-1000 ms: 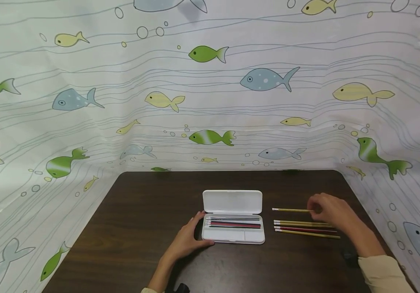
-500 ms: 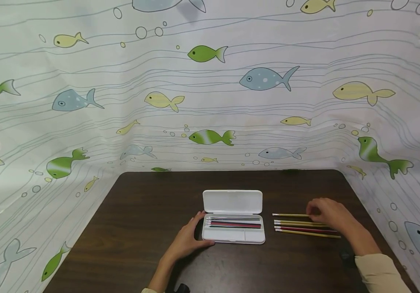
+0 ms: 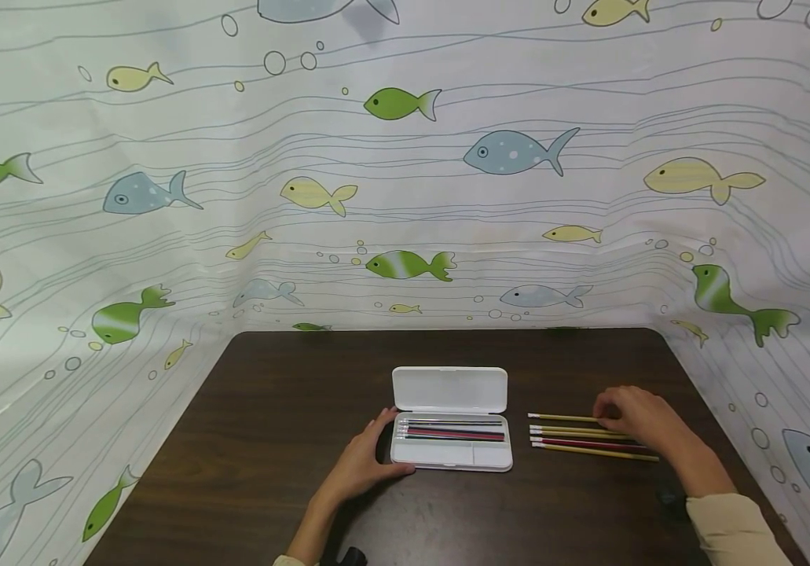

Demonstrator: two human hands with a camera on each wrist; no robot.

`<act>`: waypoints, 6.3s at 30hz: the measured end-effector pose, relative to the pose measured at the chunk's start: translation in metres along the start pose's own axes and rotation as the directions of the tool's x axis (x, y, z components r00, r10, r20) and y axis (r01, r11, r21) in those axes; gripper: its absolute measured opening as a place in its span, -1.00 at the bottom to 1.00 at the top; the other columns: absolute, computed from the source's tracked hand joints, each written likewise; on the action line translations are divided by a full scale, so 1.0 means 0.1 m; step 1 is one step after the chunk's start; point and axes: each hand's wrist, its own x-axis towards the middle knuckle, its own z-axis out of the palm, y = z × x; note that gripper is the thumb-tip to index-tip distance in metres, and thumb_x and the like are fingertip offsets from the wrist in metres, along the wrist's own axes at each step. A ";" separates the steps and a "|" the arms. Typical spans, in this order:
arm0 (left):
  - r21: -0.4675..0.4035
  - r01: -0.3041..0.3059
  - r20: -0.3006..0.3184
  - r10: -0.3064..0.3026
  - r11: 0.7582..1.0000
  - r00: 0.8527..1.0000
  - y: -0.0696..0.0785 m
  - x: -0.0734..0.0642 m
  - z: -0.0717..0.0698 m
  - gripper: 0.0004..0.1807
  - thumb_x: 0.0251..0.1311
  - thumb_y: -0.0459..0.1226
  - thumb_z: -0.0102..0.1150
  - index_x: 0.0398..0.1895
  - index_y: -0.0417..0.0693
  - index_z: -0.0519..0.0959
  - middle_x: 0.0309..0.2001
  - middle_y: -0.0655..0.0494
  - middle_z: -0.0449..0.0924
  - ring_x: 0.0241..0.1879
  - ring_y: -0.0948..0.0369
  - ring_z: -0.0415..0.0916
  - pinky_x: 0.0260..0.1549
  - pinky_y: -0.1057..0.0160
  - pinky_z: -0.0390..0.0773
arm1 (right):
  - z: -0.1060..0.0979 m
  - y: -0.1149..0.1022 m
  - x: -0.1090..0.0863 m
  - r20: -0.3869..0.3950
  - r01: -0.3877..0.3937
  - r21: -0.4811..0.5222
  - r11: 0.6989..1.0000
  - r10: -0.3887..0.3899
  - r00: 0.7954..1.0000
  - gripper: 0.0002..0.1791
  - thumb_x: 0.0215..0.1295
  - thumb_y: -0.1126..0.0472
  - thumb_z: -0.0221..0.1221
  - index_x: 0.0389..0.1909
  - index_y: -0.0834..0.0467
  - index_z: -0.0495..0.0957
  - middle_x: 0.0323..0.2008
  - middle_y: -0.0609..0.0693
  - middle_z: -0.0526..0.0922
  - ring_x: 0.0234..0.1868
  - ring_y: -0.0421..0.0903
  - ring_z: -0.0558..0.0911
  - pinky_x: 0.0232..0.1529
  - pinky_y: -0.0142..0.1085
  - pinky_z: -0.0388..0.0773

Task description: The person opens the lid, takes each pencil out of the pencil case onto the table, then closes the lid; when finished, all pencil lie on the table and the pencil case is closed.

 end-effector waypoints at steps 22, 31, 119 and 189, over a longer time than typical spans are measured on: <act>0.001 -0.001 0.002 0.001 1.000 1.000 0.00 0.00 0.00 0.07 -0.12 0.18 0.48 0.46 0.04 0.22 0.45 -0.12 0.17 0.37 -0.23 0.14 0.20 -0.29 0.23 | -0.13 -0.55 0.20 -0.216 0.042 -0.048 0.998 -0.051 0.975 -0.83 0.05 0.22 0.45 -0.34 0.04 0.67 -0.39 -0.21 0.63 -0.37 -0.17 0.62 -0.35 -0.15 0.61; -0.006 -0.005 0.004 0.005 1.000 1.000 0.00 -0.01 -0.01 0.05 -0.11 0.15 0.49 0.46 0.04 0.23 0.46 -0.09 0.17 0.38 -0.22 0.12 0.20 -0.32 0.21 | 0.10 -1.00 0.46 -0.258 0.161 -0.009 0.987 -0.158 0.953 -0.82 0.06 0.19 0.45 -0.30 -0.02 0.69 -0.34 -0.28 0.62 -0.32 -0.26 0.60 -0.33 -0.22 0.60; -0.021 -0.030 -0.002 0.029 0.999 1.000 -0.01 -0.03 0.00 0.07 -0.10 0.14 0.49 0.46 -0.03 0.22 0.45 -0.15 0.16 0.40 -0.17 0.11 0.24 -0.27 0.20 | 0.52 -1.55 0.69 -0.098 0.297 0.010 0.955 -0.295 0.951 -0.82 0.12 0.20 0.41 -0.22 0.07 0.76 -0.32 -0.19 0.60 -0.31 -0.26 0.50 -0.31 -0.28 0.55; -0.017 -0.047 -0.008 0.047 0.999 0.999 -0.01 -0.01 0.01 0.05 -0.07 0.14 0.47 0.46 -0.02 0.21 0.45 -0.14 0.16 0.40 -0.22 0.09 0.20 -0.35 0.18 | -0.21 -0.26 -0.35 -0.330 0.065 -0.082 0.995 -0.088 0.940 -0.67 -0.14 0.26 0.52 -0.35 -0.14 0.69 -0.36 -0.35 0.54 -0.35 -0.25 0.56 -0.50 -0.27 0.49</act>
